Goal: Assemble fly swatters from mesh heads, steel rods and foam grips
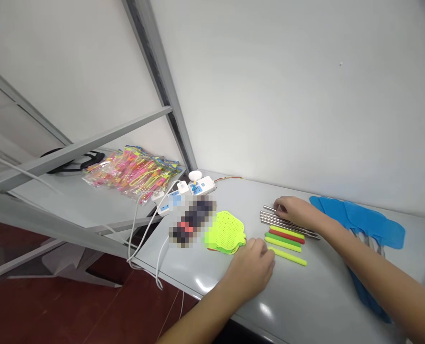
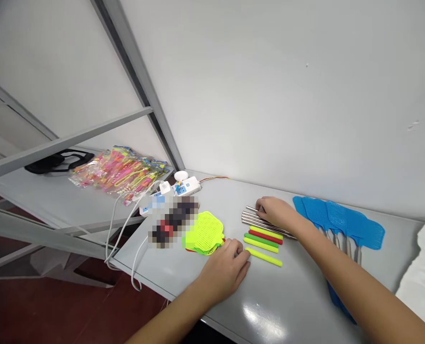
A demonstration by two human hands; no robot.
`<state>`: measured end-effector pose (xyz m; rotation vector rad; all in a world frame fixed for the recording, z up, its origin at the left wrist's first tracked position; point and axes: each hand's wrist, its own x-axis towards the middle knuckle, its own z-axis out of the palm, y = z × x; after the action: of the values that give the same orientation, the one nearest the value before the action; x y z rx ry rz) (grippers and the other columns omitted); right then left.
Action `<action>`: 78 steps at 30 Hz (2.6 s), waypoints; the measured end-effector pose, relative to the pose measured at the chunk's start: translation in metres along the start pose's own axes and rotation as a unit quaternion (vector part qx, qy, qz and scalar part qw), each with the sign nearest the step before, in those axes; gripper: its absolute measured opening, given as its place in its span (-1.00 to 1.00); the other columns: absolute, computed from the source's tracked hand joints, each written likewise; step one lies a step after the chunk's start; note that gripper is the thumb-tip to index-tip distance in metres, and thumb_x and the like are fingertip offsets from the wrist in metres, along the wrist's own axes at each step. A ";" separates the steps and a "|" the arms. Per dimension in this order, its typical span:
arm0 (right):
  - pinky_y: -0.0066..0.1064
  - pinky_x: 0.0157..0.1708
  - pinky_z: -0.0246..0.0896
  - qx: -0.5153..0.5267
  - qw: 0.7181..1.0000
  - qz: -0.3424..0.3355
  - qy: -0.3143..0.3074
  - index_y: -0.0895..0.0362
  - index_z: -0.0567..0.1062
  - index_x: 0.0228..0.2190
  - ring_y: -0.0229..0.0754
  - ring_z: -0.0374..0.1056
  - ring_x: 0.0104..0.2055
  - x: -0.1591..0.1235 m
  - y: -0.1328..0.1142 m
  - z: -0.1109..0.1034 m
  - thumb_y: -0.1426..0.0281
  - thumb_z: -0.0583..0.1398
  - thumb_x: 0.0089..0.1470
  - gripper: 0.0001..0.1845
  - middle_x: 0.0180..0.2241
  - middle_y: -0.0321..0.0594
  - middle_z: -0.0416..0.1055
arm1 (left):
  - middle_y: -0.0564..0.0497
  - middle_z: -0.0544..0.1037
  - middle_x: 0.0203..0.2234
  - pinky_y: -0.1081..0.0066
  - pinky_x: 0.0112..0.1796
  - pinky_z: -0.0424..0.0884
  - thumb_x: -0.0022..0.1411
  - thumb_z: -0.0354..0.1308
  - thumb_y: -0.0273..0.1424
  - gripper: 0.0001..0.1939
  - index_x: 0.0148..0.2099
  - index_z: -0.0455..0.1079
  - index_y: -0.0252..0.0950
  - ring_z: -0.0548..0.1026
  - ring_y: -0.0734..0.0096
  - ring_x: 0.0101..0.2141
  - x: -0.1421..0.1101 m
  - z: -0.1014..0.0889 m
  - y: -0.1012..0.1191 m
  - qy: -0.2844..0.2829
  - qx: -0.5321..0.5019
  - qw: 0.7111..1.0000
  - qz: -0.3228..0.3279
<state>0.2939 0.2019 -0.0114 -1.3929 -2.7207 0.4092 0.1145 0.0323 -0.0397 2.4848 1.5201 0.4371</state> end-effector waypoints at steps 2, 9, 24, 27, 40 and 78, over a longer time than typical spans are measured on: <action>-0.42 -0.42 0.08 -0.011 1.000 0.000 0.009 0.13 0.53 -0.38 -0.16 0.37 -0.34 0.002 -0.001 0.001 0.43 0.14 0.07 -0.86 -0.33 -0.13 0.50 | -0.06 0.36 -0.22 0.27 -0.25 0.35 0.33 -0.02 -0.40 -0.90 -0.14 0.30 -0.24 0.32 0.23 -0.23 0.000 0.000 -0.001 0.001 -0.010 1.000 0.002; -0.37 -0.45 0.06 -0.038 0.991 0.063 0.115 0.22 0.39 -0.15 -0.11 0.34 -0.44 -0.010 -0.012 -0.023 0.43 0.02 0.21 -0.77 -0.43 -0.10 0.45 | -0.08 0.37 -0.17 0.21 -0.20 0.33 0.33 0.02 -0.38 -0.90 -0.14 0.34 -0.22 0.32 0.18 -0.18 0.001 0.002 -0.005 0.010 -0.079 0.997 0.012; -0.39 -0.55 -0.07 -0.153 0.971 -0.038 0.180 -0.01 0.41 -0.01 -0.25 0.18 -0.52 -0.202 -0.080 -0.029 0.34 -0.02 0.31 -0.70 -0.47 -0.29 0.29 | 0.10 0.36 -0.47 0.41 -0.36 0.31 0.45 -0.24 -0.34 -0.80 -0.12 0.19 -0.23 0.38 0.41 -0.43 -0.047 0.006 -0.002 0.074 -0.327 0.939 -0.072; -0.39 -0.55 -0.10 -0.177 0.965 -0.066 0.183 0.00 0.40 -0.01 -0.26 0.15 -0.52 -0.206 -0.092 -0.031 0.43 -0.01 0.29 -0.68 -0.47 -0.30 0.29 | 0.11 0.33 -0.49 0.40 -0.37 0.28 0.45 -0.24 -0.32 -0.79 -0.12 0.19 -0.22 0.35 0.41 -0.45 -0.054 0.006 -0.001 0.081 -0.331 0.937 -0.072; -0.33 -0.48 -0.09 -0.293 0.933 -0.136 0.159 0.13 0.41 -0.06 -0.21 0.20 -0.44 -0.203 -0.107 -0.023 0.64 -0.03 0.18 -0.61 -0.44 -0.24 0.31 | 0.01 0.41 -0.26 0.36 -0.23 0.31 0.44 -0.18 -0.34 -0.82 -0.03 0.21 -0.20 0.40 0.33 -0.26 -0.061 -0.004 0.013 0.056 -0.276 0.959 0.009; -0.23 -0.37 -0.07 -0.433 0.844 -0.305 0.082 0.08 0.32 -0.52 -0.18 0.09 -0.61 -0.123 -0.088 -0.039 0.56 0.07 0.06 -0.81 -0.64 -0.25 0.25 | 0.09 0.30 -0.60 0.34 -0.50 -0.15 0.42 -0.25 -0.28 -0.74 -0.36 0.00 -0.18 0.14 0.37 -0.60 -0.038 -0.023 0.025 -0.022 -0.253 0.962 -0.100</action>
<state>0.3040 0.0617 0.0579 -0.4439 -3.0589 -1.0320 0.1111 -0.0125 -0.0156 1.9190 1.4077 0.6353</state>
